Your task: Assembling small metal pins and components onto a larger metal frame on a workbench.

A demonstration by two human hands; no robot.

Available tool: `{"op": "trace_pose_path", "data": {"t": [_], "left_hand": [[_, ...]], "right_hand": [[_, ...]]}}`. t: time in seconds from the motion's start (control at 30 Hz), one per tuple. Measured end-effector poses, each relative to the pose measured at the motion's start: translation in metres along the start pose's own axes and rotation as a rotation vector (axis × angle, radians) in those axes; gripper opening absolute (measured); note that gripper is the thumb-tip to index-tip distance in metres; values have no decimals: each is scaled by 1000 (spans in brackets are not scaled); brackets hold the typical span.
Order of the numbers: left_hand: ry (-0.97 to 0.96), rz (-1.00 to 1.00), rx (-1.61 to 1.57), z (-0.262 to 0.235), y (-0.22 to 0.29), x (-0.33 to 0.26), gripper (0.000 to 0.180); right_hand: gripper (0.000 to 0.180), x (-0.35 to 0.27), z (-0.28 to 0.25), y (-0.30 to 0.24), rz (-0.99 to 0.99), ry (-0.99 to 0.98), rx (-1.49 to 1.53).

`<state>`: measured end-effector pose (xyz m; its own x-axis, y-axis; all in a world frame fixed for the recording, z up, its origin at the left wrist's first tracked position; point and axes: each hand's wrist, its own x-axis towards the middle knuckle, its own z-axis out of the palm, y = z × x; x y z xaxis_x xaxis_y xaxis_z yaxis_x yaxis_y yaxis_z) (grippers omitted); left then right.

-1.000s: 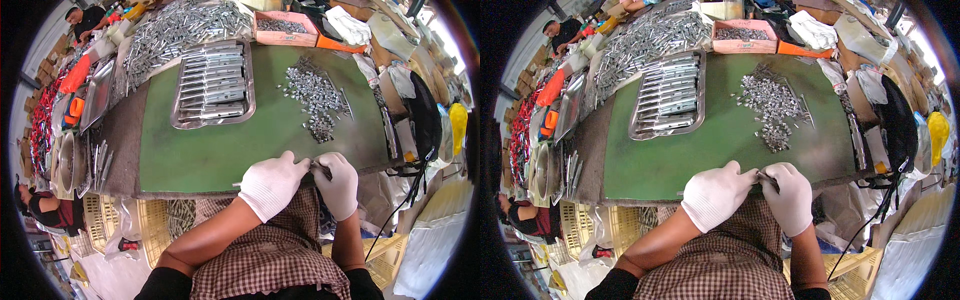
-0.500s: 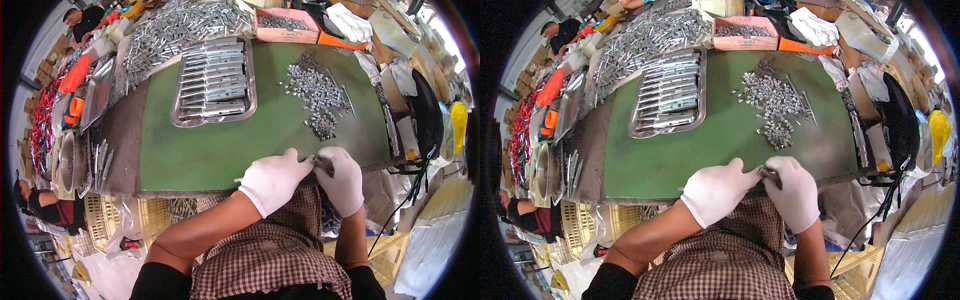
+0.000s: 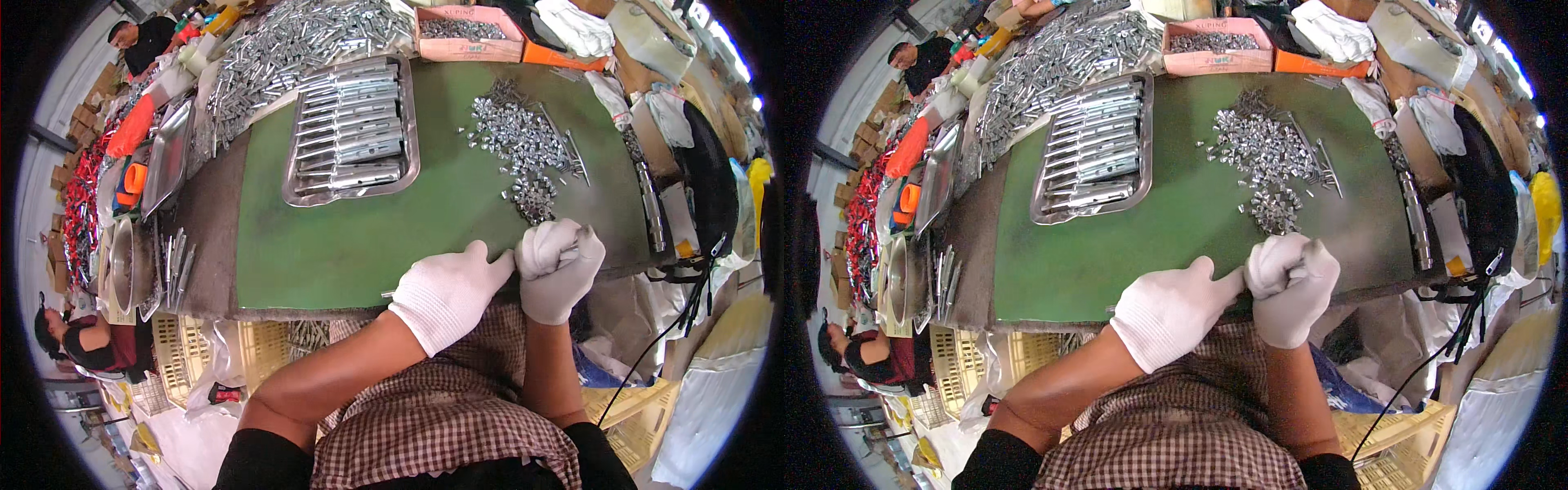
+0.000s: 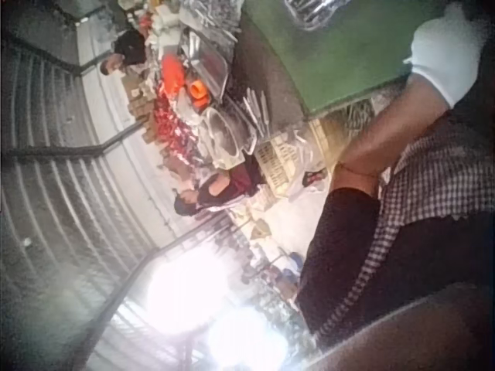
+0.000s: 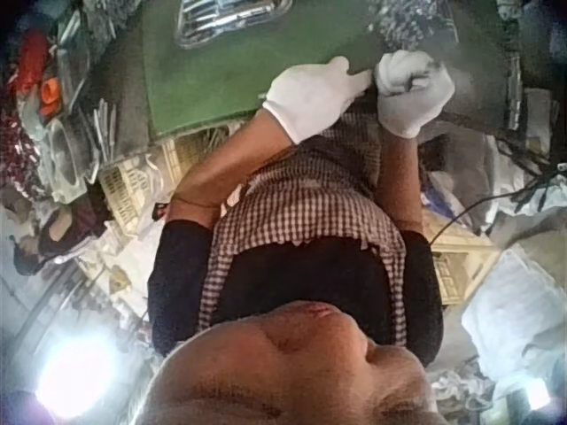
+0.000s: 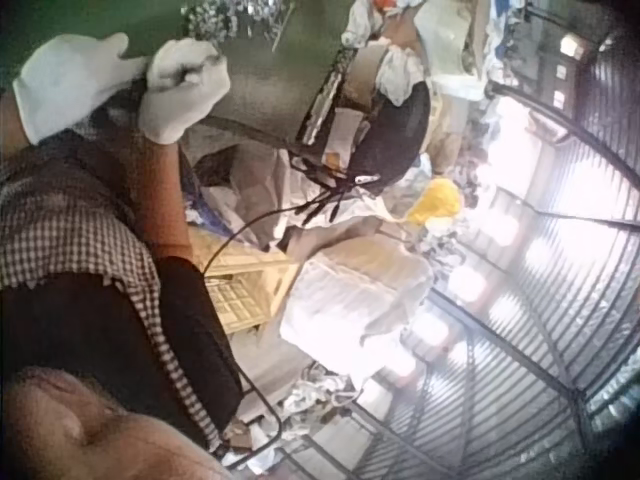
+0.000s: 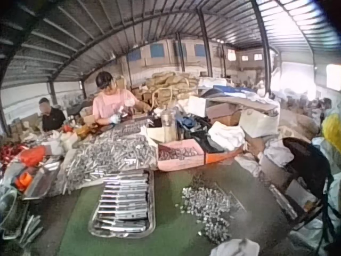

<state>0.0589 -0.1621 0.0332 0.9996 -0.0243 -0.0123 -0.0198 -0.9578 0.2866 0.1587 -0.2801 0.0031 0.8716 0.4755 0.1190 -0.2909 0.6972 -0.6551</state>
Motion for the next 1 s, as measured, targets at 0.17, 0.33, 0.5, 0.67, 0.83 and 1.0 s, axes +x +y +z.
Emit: {"op": "trace_pose_path", "data": {"t": [0.17,0.33,0.5,0.67,0.83,1.0], "left_hand": [[43,-6,96,-8,12,8,16],[39,-55,114,11,25,26,8],[313,9,85,8,-3,-17,26],[430,-353,149,-7,-22,-122,23],[484,-600,53,-6,-22,-167,21],[590,-636,123,14,-34,-197,24]], "right_hand": [[56,-3,-2,3,-63,4,-105],[54,-6,-13,-4,-131,108,-170],[52,-1,-18,-8,-15,-16,106],[40,-3,-29,-2,33,75,185],[30,1,-32,3,-49,-7,-160],[14,-3,-19,7,19,28,-500]]}}
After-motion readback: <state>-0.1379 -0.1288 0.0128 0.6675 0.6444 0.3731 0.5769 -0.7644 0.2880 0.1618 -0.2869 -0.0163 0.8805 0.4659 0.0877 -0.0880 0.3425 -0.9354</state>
